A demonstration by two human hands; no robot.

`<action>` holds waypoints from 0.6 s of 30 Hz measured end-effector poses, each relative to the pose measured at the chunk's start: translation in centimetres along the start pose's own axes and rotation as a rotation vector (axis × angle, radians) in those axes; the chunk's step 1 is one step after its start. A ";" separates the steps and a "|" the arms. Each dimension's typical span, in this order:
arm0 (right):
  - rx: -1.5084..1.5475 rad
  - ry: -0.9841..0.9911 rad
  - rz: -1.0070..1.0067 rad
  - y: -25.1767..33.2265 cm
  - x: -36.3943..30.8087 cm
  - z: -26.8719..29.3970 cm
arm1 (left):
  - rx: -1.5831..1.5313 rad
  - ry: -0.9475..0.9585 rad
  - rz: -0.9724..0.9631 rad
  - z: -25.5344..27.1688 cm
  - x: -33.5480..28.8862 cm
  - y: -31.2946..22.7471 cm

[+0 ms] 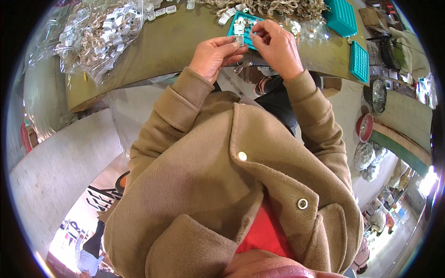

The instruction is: The person repeatedly picks small white rectangular components and metallic parts from a table, inserts the metallic parts into the white components, and places the assembled units into a teal tray. The person works one at a time, handling each component individually.

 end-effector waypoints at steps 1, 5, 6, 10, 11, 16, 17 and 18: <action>0.014 0.028 0.030 0.8 -0.2 -0.3 | 0.004 0.010 0.000 0.0 0.0 0.0; -0.120 0.001 0.171 2.6 -0.3 -1.4 | 0.022 0.024 -0.017 -0.2 -0.2 0.0; -0.121 0.001 0.175 2.7 -0.4 -1.5 | 0.021 0.017 -0.020 -0.2 -0.3 0.1; -0.048 -0.005 0.124 2.8 -1.4 -2.0 | 0.138 -0.009 -0.004 0.5 -1.0 0.3; -0.010 -0.003 0.093 2.7 -1.7 -2.1 | 0.136 -0.013 0.013 0.7 -1.1 0.5; 0.014 -0.043 0.035 2.3 -2.5 -2.7 | 0.016 -0.055 0.043 0.9 -0.9 1.5; 0.174 -0.067 -0.045 1.7 -2.4 -2.7 | -0.030 -0.047 0.046 0.9 -0.7 1.5; 0.327 -0.087 -0.140 1.1 -2.3 -2.8 | -0.084 -0.052 0.069 1.0 -0.5 1.5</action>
Point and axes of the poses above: each hand's wrist, its own x-axis towards the middle knuckle, its own z-axis out of the back of the hand, y = z × x, the point moved 3 cm from there along x, towards the middle knuckle, and after that the axes turned 14 degrees about z, right-handed, at the moved point
